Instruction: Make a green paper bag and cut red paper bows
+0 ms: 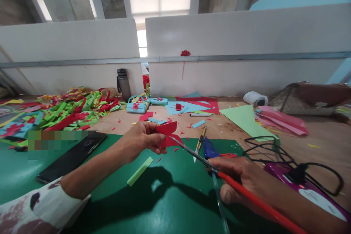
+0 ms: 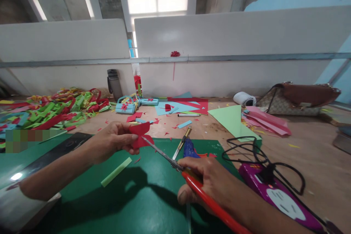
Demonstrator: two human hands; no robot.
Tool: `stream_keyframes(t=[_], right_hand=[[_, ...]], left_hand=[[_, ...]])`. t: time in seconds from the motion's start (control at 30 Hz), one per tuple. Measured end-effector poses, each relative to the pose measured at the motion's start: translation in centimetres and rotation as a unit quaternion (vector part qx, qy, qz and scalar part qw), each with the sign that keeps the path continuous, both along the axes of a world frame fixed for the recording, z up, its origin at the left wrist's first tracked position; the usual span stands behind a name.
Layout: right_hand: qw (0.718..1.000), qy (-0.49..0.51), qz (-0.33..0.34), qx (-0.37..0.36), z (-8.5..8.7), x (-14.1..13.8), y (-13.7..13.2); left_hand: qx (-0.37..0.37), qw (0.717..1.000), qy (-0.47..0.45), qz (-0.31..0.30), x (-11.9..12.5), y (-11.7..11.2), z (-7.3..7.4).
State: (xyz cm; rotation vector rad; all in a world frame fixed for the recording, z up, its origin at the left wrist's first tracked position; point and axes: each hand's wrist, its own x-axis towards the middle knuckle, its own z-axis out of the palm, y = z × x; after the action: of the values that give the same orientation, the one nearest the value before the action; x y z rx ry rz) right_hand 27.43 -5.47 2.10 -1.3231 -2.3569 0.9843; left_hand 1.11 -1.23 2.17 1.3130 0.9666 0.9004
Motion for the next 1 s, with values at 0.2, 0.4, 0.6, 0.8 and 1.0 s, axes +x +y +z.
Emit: stream_keyframes(t=[0.2,0.4,0.6,0.8,1.0], right_hand=[[0.999,0.009,0.015,-0.042,0.5,0.2,-0.1],[0.998,0.012,0.029,-0.05,-0.4,1.1,0.1],[0.998,0.07,0.003,-0.003,-1.1,1.8,0.7],[0.978,0.19,-0.087,-0.015,0.1,-0.6,0.4],[0.93,0.339,-0.136,-0.033,1.0,-4.8,-0.4]], left_hand=[[0.013,0.999,0.028,-0.02,-0.3,-0.1,0.2],[0.003,1.0,-0.013,-0.008,-0.2,0.0,0.3],[-0.014,0.997,-0.071,0.03,0.0,-0.3,0.7],[-0.028,0.991,-0.117,0.06,1.9,-1.7,0.1],[-0.047,0.989,-0.12,0.068,3.9,-3.4,-1.1]])
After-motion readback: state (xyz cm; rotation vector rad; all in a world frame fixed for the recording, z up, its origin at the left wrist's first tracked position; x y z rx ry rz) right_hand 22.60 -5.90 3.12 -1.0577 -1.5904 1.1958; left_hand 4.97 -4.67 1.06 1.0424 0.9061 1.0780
